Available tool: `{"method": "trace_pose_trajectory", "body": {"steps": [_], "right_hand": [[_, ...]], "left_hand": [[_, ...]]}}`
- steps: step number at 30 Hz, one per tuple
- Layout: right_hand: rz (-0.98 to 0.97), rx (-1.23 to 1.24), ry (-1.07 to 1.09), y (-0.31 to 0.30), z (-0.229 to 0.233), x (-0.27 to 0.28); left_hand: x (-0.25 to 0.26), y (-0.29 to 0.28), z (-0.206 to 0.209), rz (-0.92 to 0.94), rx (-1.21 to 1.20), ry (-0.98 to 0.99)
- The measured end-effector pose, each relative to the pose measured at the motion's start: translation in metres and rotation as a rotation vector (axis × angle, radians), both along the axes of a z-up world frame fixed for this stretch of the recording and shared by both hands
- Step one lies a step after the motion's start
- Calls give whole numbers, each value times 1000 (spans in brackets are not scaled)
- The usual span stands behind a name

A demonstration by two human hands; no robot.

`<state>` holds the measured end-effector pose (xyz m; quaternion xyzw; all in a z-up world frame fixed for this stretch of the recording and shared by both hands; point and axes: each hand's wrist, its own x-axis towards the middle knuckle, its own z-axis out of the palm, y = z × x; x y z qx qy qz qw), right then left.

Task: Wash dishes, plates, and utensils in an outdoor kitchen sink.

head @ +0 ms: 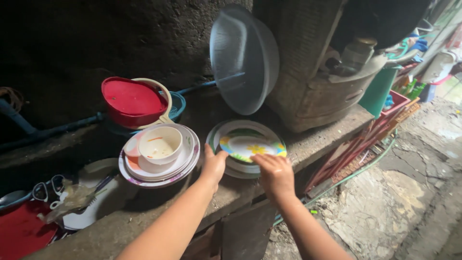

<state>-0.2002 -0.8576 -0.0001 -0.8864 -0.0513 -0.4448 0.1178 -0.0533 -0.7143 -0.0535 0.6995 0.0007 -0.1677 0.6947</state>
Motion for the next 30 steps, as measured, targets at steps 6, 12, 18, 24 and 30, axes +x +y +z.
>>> {"method": "trace_pose_trajectory", "body": {"steps": [6,12,18,24,30], "right_hand": [[-44,11,208,30,1,17],[-246,93,595,49,-10,32],[-21,297,83,91,-5,56],[349,371,-88,217,66,73],[619,372,39,335,69,122]], "left_hand": [[0,20,24,-170,-141,-278],[-20,96,100,-333,-315,-158],[-4,193,105,-156,-409,-184],[24,297,100,49,-485,-199],[64,413,44,183,-351,-137]]}}
